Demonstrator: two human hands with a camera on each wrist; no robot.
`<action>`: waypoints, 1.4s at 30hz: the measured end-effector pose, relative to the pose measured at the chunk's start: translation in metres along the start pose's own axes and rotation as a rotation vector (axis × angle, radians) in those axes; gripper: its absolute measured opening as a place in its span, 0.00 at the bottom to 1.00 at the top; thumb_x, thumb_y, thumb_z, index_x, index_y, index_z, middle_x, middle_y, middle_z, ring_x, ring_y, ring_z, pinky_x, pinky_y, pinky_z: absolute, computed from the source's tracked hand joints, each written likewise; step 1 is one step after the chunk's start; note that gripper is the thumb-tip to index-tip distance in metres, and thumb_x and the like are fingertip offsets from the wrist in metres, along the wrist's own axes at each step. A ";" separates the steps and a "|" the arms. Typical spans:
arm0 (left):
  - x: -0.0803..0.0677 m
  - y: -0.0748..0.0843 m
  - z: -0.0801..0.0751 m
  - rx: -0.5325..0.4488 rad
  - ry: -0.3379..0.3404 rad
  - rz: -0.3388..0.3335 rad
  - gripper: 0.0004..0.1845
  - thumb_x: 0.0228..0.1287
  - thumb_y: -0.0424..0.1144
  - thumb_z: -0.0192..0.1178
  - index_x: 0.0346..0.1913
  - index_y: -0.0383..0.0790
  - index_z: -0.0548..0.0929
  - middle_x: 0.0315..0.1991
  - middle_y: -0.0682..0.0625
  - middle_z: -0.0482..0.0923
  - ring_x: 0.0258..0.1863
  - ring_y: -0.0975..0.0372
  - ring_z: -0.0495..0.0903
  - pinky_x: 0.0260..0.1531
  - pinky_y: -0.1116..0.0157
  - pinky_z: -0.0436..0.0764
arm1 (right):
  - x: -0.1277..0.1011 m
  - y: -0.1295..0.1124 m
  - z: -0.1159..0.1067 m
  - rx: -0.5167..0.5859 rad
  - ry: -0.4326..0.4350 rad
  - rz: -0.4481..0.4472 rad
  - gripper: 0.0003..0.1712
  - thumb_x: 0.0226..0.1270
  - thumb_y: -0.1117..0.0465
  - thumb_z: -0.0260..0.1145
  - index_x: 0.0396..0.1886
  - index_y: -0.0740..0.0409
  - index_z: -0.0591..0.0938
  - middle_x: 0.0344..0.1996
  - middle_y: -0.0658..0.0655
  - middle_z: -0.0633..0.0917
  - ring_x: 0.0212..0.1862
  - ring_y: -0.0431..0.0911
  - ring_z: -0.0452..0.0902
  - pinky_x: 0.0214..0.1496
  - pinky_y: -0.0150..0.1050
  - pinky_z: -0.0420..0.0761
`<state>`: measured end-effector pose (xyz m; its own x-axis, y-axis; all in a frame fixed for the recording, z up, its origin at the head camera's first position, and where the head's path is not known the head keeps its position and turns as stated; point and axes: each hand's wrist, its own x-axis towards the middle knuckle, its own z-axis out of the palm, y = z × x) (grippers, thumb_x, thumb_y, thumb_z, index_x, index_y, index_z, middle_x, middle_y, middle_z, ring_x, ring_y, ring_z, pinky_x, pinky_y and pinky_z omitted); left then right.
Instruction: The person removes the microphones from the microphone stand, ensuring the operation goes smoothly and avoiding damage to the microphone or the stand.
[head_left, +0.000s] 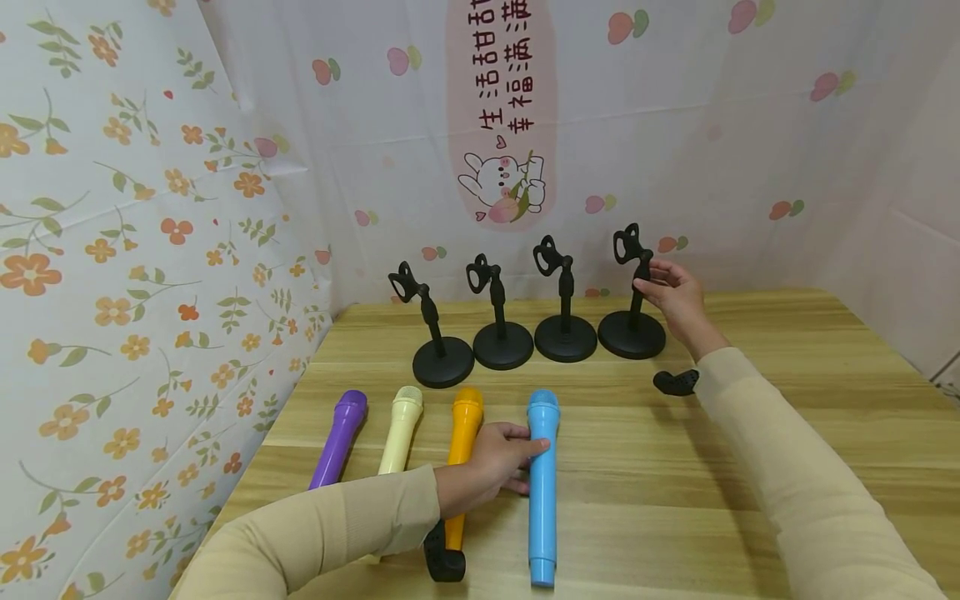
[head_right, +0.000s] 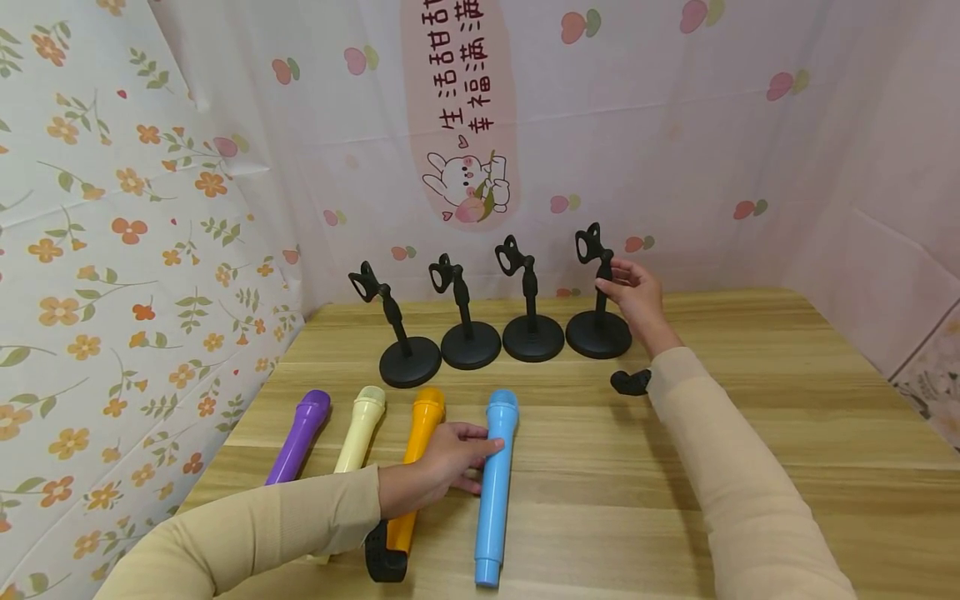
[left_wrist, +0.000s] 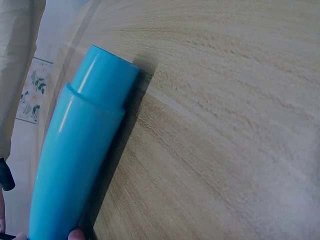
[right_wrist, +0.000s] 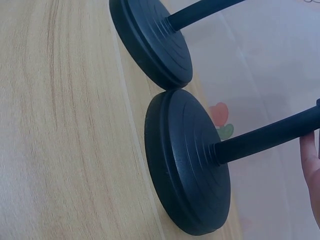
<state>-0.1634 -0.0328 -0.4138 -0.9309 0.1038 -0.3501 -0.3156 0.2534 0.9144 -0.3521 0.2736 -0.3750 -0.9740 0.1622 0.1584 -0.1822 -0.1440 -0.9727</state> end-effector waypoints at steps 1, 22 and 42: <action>0.000 0.000 0.000 0.002 0.001 0.002 0.22 0.61 0.42 0.68 0.52 0.31 0.77 0.33 0.45 0.80 0.28 0.58 0.83 0.24 0.59 0.84 | 0.000 0.000 0.000 -0.004 0.002 0.000 0.22 0.63 0.66 0.69 0.56 0.56 0.76 0.47 0.54 0.74 0.43 0.37 0.80 0.56 0.37 0.75; 0.001 0.002 -0.003 -0.001 0.001 -0.005 0.22 0.61 0.43 0.68 0.52 0.31 0.77 0.34 0.45 0.80 0.29 0.58 0.83 0.24 0.58 0.84 | -0.001 -0.003 0.001 0.000 -0.040 -0.009 0.22 0.64 0.67 0.67 0.58 0.58 0.75 0.46 0.53 0.75 0.41 0.36 0.81 0.59 0.42 0.72; -0.001 0.008 -0.012 -0.032 -0.001 -0.012 0.22 0.62 0.42 0.68 0.53 0.32 0.77 0.36 0.42 0.79 0.32 0.56 0.82 0.23 0.57 0.84 | -0.011 -0.007 -0.018 -0.128 -0.115 -0.050 0.27 0.66 0.65 0.67 0.63 0.61 0.72 0.48 0.52 0.77 0.43 0.34 0.79 0.48 0.29 0.79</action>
<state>-0.1669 -0.0427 -0.4034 -0.9269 0.1020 -0.3612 -0.3324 0.2237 0.9162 -0.3375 0.2906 -0.3731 -0.9744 0.0526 0.2186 -0.2195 -0.0118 -0.9755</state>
